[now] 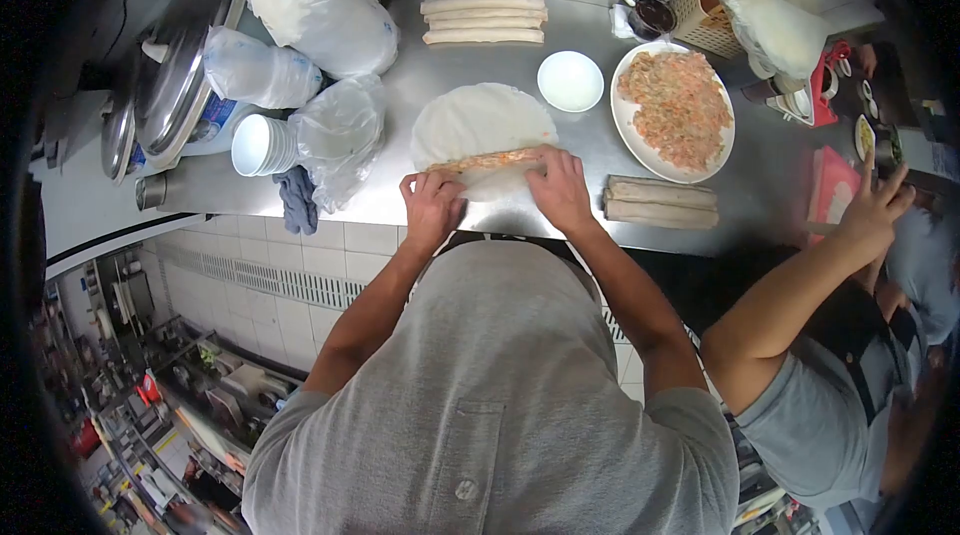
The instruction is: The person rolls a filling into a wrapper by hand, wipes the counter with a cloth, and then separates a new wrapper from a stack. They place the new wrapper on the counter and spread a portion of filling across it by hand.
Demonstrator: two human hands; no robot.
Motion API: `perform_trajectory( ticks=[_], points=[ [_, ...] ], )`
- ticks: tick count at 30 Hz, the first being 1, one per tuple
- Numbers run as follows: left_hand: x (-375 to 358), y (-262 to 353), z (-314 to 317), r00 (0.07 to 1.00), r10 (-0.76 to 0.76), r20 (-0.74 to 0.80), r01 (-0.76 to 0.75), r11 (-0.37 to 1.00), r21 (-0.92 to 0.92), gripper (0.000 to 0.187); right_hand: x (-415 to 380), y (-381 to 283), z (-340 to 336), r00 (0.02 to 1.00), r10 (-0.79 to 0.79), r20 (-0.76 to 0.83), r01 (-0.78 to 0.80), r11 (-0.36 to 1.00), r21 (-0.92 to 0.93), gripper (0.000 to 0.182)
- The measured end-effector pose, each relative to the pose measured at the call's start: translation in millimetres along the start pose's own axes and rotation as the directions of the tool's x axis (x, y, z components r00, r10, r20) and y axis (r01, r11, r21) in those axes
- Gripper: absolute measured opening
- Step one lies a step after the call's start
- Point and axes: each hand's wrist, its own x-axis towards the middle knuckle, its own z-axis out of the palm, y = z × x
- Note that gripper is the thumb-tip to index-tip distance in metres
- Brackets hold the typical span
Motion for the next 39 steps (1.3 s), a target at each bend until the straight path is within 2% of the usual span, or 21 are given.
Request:
perform_trajectory(
  ticks=[3, 9, 10, 12, 14, 15, 17, 18, 20, 21, 23, 27, 32, 35, 39],
  points=[
    [-0.4, -0.1, -4.2, 1.0, 0.005, -0.004, -0.005, 1.0, -0.015, 0.017, 1.5, 1.1, -6.8, 0.997, -0.048, -0.067, 0.045, 0.998, -0.042, 0.003],
    [-12.6, -3.1, -6.7, 1.0, 0.027, -0.002, -0.027, 1.0, -0.011, 0.018, -3.4, -5.8, -17.5, 0.996, -0.09, -0.017, 0.091, 0.995, 0.03, 0.009],
    [-14.1, -3.4, -6.1, 1.0, 0.024, 0.004, -0.024, 1.0, -0.012, 0.018, -4.7, -6.4, -19.3, 0.996, -0.082, 0.027, 0.081, 0.996, 0.04, 0.003],
    [-16.1, -4.0, -4.2, 1.0, 0.025, -0.006, -0.025, 1.0, -0.013, 0.018, -3.0, -7.4, -19.7, 0.995, -0.074, 0.071, 0.07, 0.996, 0.05, 0.005],
    [-17.9, -6.0, -2.9, 1.0, 0.022, -0.016, -0.022, 1.0, -0.011, 0.019, 3.2, -10.7, -15.7, 0.997, -0.069, -0.026, 0.068, 0.998, -0.018, 0.024],
    [-18.3, -6.1, -2.7, 1.0, 0.019, -0.01, -0.019, 1.0, -0.017, 0.019, 5.0, -9.3, -15.7, 0.997, -0.071, -0.025, 0.07, 0.997, -0.016, 0.024],
    [-19.4, -6.7, -2.7, 1.0, 0.015, -0.004, -0.015, 1.0, -0.024, 0.02, 7.6, -6.1, -16.9, 0.994, -0.109, 0.022, 0.11, 0.993, -0.039, 0.039],
    [-19.5, -6.5, -3.3, 1.0, 0.013, -0.007, -0.013, 1.0, -0.024, 0.02, 7.1, -6.1, -16.7, 0.994, -0.11, 0.023, 0.111, 0.993, -0.039, 0.039],
    [-19.6, -5.9, -4.9, 1.0, 0.008, -0.012, -0.009, 1.0, -0.025, 0.021, 5.3, -6.6, -16.7, 0.999, -0.022, 0.037, 0.018, 0.994, 0.104, 0.034],
    [-18.9, -4.3, -7.5, 1.0, 0.0, -0.007, 0.0, 0.999, -0.033, 0.021, 5.1, -6.2, -17.8, 0.999, -0.023, 0.038, 0.019, 0.995, 0.103, 0.034],
    [-18.0, -4.8, -8.7, 1.0, -0.01, -0.004, 0.01, 0.999, -0.041, 0.022, 5.6, -3.8, -19.5, 0.987, -0.063, 0.146, 0.053, 0.996, 0.072, 0.031],
    [-15.5, -7.0, -11.6, 1.0, -0.023, 0.008, 0.024, 0.999, -0.038, 0.019, 8.1, 6.9, -14.6, 0.983, -0.134, 0.127, 0.118, 0.985, 0.123, 0.022],
    [-0.3, -9.6, -15.7, 0.998, -0.058, -0.034, 0.056, 0.996, -0.064, 0.016, 20.3, 17.8, -1.1, 0.998, -0.048, 0.037, 0.037, 0.963, 0.268, 0.009],
    [9.8, -17.0, -7.3, 0.995, -0.072, -0.076, 0.063, 0.992, -0.109, 0.012, 35.2, 20.9, -7.0, 0.996, -0.038, 0.08, 0.01, 0.945, 0.328, 0.009],
    [26.7, -27.0, 0.0, 0.988, -0.147, -0.044, 0.146, 0.989, -0.027, 0.007, 49.1, 30.0, 0.6, 0.997, -0.036, 0.069, 0.01, 0.939, 0.343, 0.009]
  ],
)
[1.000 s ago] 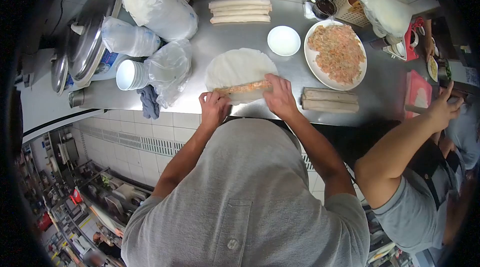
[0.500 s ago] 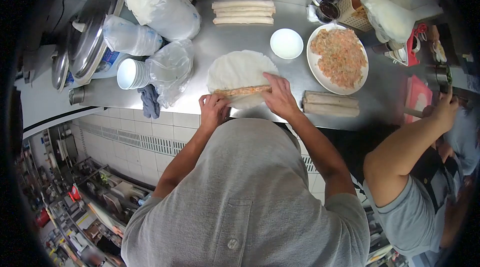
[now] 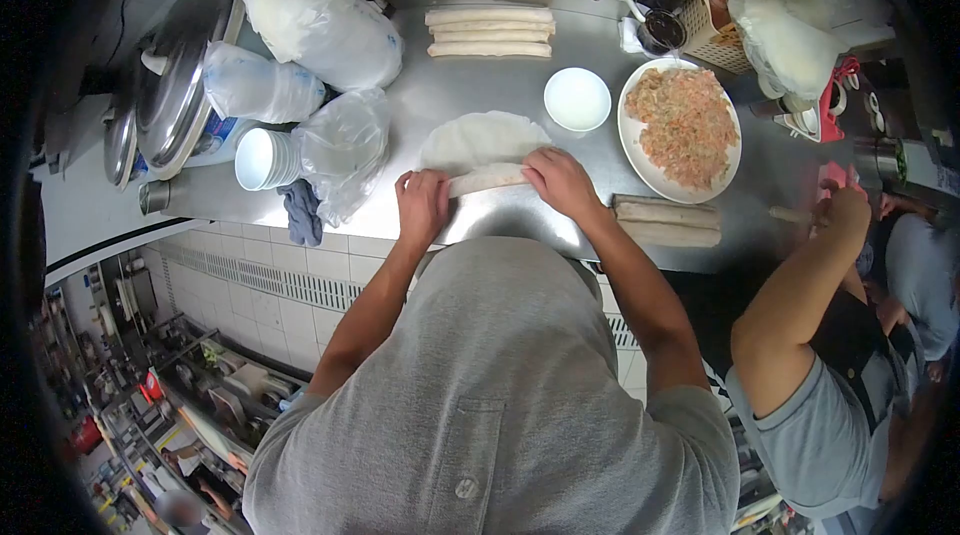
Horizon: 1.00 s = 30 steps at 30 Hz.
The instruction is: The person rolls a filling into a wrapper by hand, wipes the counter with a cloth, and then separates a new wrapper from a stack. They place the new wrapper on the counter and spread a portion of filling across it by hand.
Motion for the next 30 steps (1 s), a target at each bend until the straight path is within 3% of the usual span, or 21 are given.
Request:
perform_trajectory(
  ticks=[12, 14, 15, 17, 18, 20, 23, 26, 30],
  points=[
    [41.4, -20.5, 14.4, 1.0, 0.004, 0.019, -0.006, 0.992, 0.125, 0.014, 33.3, 14.3, -2.9, 0.996, 0.074, 0.054, -0.068, 0.992, -0.105, 0.014],
    [43.5, -15.9, 13.9, 0.996, -0.015, -0.085, 0.024, 0.994, 0.104, 0.016, 33.4, 13.5, -0.6, 0.99, 0.12, 0.07, -0.111, 0.987, -0.116, 0.025],
    [44.4, -11.5, 11.3, 0.996, -0.018, -0.083, 0.026, 0.994, 0.102, 0.016, 34.6, 9.9, -1.0, 0.99, 0.122, 0.074, -0.113, 0.987, -0.117, 0.025],
    [42.7, -0.8, 4.1, 0.992, 0.006, -0.125, 0.0, 0.999, 0.052, 0.018, 36.6, 1.6, -2.8, 0.973, 0.196, 0.119, -0.169, 0.965, -0.2, 0.042],
    [38.9, 2.9, 3.6, 0.994, 0.08, -0.075, -0.079, 0.997, 0.025, 0.019, 37.5, -2.9, -4.7, 0.974, 0.194, 0.121, -0.167, 0.965, -0.2, 0.042],
    [30.4, 13.4, 3.7, 0.983, 0.183, 0.01, -0.183, 0.982, -0.053, 0.022, 38.4, -12.2, -5.4, 0.999, 0.0, -0.041, -0.014, 0.943, -0.332, 0.049],
    [20.7, 27.0, 3.6, 0.976, 0.2, 0.084, -0.191, 0.976, -0.107, 0.028, 30.3, -21.0, -2.1, 0.994, -0.097, 0.044, 0.106, 0.944, -0.312, 0.046],
    [17.8, 27.8, 7.0, 0.976, 0.207, 0.074, -0.2, 0.976, -0.084, 0.03, 21.5, -33.0, 5.0, 0.984, -0.054, 0.172, 0.106, 0.943, -0.314, 0.038],
    [16.0, 23.5, 9.6, 0.975, 0.211, 0.062, -0.207, 0.975, -0.078, 0.03, 15.9, -28.8, 15.9, 0.989, -0.055, 0.138, 0.1, 0.935, -0.34, 0.033]
  ],
)
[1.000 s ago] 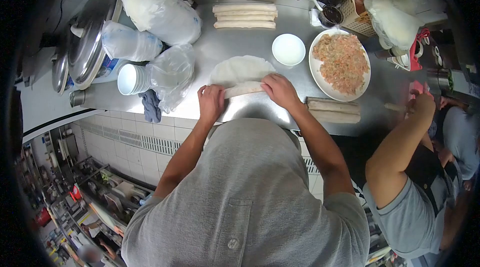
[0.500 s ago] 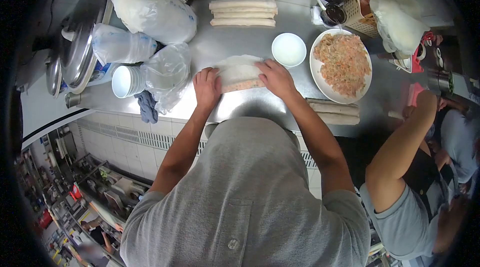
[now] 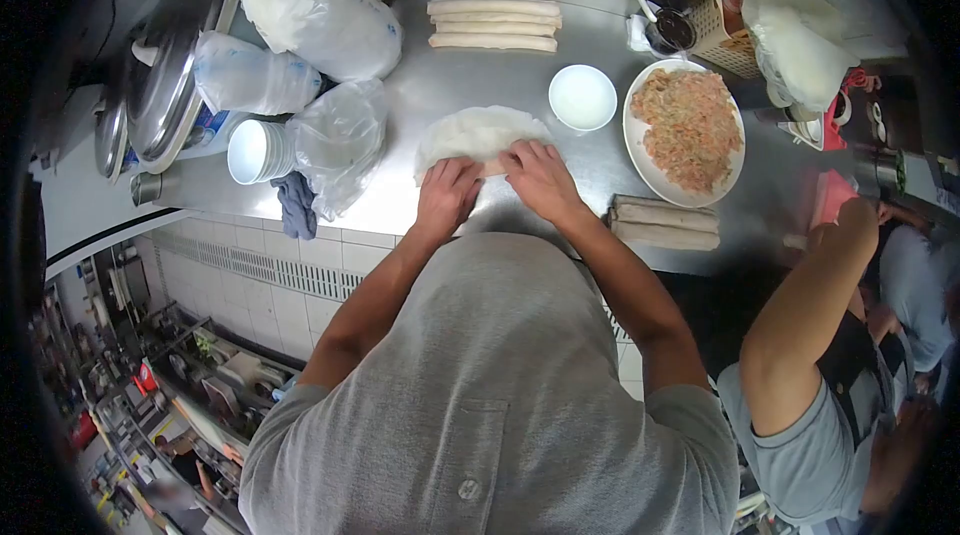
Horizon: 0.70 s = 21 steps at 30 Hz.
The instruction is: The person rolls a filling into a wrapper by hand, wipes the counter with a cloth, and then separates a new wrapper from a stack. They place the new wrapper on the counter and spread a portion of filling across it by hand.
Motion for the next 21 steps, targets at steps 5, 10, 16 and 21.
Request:
perform_trajectory(
  ticks=[5, 10, 16, 21],
  points=[
    [-5.9, -3.4, 7.0, 0.999, 0.007, 0.032, -0.007, 1.0, 0.006, 0.032, -4.6, 6.4, 9.7, 0.999, -0.035, -0.019, 0.034, 0.995, -0.089, 0.027],
    [-10.6, 1.2, 5.8, 0.999, -0.004, 0.034, 0.003, 1.0, 0.008, 0.033, -6.7, 2.3, 5.6, 1.0, -0.021, 0.0, 0.02, 0.994, -0.106, 0.022],
    [3.0, 5.0, 10.9, 0.999, -0.017, 0.047, 0.018, 1.0, -0.015, 0.035, 4.4, -5.8, 10.5, 0.999, -0.039, 0.013, 0.039, 0.999, -0.031, 0.016],
    [-0.3, 1.4, 10.8, 0.994, -0.035, 0.103, 0.039, 0.998, -0.039, 0.034, 0.0, -2.8, 10.4, 0.997, -0.04, 0.066, 0.042, 0.999, -0.031, 0.015]
  ],
)
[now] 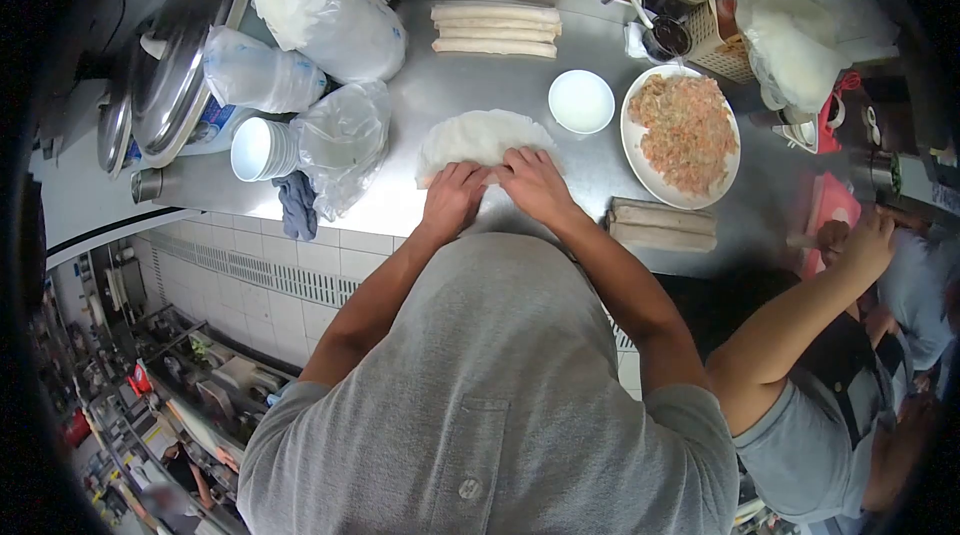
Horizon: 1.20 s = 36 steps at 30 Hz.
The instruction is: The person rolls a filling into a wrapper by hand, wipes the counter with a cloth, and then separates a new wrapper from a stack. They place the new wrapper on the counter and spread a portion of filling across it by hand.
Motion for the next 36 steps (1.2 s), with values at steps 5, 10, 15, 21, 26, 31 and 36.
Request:
perform_trajectory(
  ticks=[5, 10, 15, 21, 26, 31, 36],
  points=[
    [-1.8, 2.6, -3.3, 0.998, 0.023, -0.05, -0.024, 1.0, -0.008, 0.032, 4.1, -3.1, -5.3, 0.999, -0.008, 0.037, 0.009, 1.0, -0.005, 0.016],
    [-11.5, -3.5, -10.7, 0.996, -0.04, -0.08, 0.044, 0.998, 0.048, 0.035, 5.7, -5.0, -5.2, 0.999, 0.003, 0.048, -0.005, 0.999, 0.052, 0.015],
    [-11.2, -9.4, -17.7, 0.998, -0.032, -0.045, 0.032, 0.999, 0.001, 0.033, 7.2, -7.0, -2.7, 0.997, 0.003, 0.077, -0.005, 1.0, 0.024, 0.014],
    [-16.7, -21.1, -27.8, 0.995, -0.096, -0.019, 0.096, 0.995, 0.034, 0.028, 14.1, -12.7, 1.6, 0.991, 0.05, 0.121, -0.063, 0.992, 0.107, 0.016],
    [-15.4, -22.7, -36.0, 0.996, -0.088, 0.026, 0.088, 0.996, 0.006, 0.024, 16.1, -13.4, 3.3, 0.976, 0.102, 0.19, -0.124, 0.987, 0.106, 0.015],
    [-17.9, -32.4, -42.6, 0.983, -0.172, 0.067, 0.172, 0.985, -0.002, 0.029, 30.6, -19.9, 8.9, 0.979, 0.065, 0.196, -0.092, 0.986, 0.135, 0.015],
    [-14.0, -37.3, -49.3, 0.967, -0.168, 0.192, 0.167, 0.986, 0.025, 0.031, 37.8, -23.6, 10.6, 0.966, 0.069, 0.251, -0.108, 0.984, 0.143, 0.012]
  ],
)
